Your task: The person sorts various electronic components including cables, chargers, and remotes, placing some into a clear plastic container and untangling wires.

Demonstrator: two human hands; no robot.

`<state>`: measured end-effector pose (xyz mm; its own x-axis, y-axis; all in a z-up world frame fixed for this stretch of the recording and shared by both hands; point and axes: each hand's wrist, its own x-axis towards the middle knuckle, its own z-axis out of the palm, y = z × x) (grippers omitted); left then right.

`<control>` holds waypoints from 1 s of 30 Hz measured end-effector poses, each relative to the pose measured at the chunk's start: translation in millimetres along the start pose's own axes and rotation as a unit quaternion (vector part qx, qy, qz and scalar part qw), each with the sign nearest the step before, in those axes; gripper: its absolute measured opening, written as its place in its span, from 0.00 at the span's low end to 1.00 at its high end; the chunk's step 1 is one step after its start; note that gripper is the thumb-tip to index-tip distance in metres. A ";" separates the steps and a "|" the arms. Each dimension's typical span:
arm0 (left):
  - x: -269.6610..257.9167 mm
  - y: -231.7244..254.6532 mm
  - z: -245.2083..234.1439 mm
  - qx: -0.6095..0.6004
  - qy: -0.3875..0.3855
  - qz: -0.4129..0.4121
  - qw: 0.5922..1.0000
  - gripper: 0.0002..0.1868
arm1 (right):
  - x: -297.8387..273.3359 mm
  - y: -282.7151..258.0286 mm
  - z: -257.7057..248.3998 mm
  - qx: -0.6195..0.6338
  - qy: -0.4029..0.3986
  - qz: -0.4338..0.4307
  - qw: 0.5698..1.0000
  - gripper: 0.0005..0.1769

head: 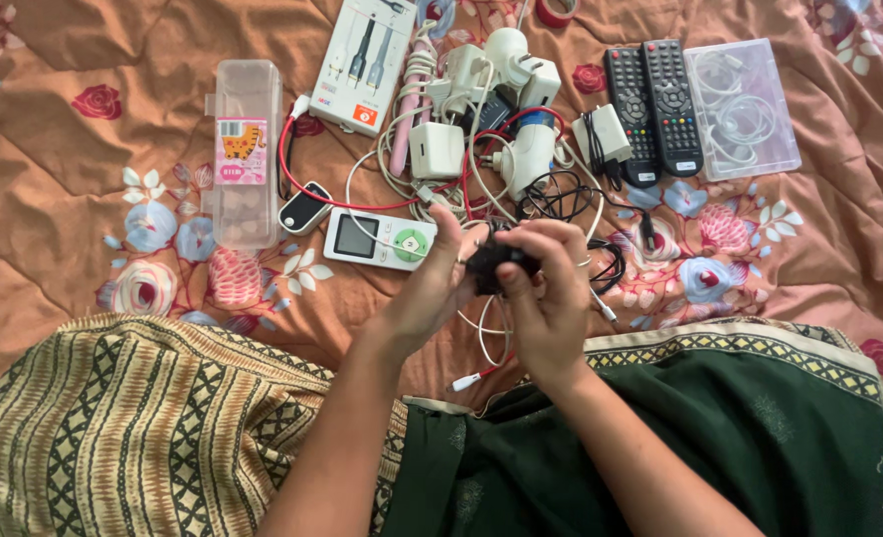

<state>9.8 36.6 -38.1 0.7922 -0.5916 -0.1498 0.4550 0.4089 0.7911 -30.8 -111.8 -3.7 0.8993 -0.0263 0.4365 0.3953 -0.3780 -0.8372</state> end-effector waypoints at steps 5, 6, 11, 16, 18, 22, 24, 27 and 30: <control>-4.6 2.4 8.7 0.034 0.000 0.018 0.999 0.40 | 0.2 12.7 5.0 0.059 -0.003 0.046 0.997 0.11; 1.1 -0.9 11.7 0.089 0.037 0.035 0.995 0.38 | 1.1 14.7 4.1 0.068 -0.007 0.046 0.997 0.11; 4.2 -6.5 14.4 0.107 0.111 0.071 0.985 0.32 | 2.7 20.8 4.7 0.264 -0.040 0.135 0.954 0.27; -1.0 1.2 4.1 -0.148 0.164 0.072 0.973 0.29 | 13.3 27.8 -4.2 0.287 -0.130 0.189 0.930 0.28; -3.9 2.0 -3.1 -0.200 0.150 0.038 0.967 0.30 | 12.1 30.9 -4.8 0.313 -0.181 0.228 0.904 0.26; -6.2 1.7 -12.5 -0.207 0.096 0.034 0.973 0.34 | 1.4 36.6 10.1 0.338 -0.149 0.247 0.896 0.21; -5.0 1.3 -12.6 -0.185 0.147 0.004 0.972 0.30 | -1.4 41.4 10.1 0.277 -0.126 0.199 0.932 0.17; -3.0 1.1 -7.6 -0.181 0.185 -0.012 0.966 0.29 | -6.9 45.6 11.4 0.248 -0.100 0.198 0.943 0.12; 1.4 0.8 0.2 -0.174 0.206 0.003 0.963 0.30 | -6.7 49.8 14.6 0.222 -0.078 0.195 0.952 0.10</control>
<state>11.3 36.0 -37.5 0.8570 -0.2922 -0.4245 0.5015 0.6627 0.5562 -14.5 -116.9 -53.1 0.9971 0.0665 0.0382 0.0342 0.0610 -0.9976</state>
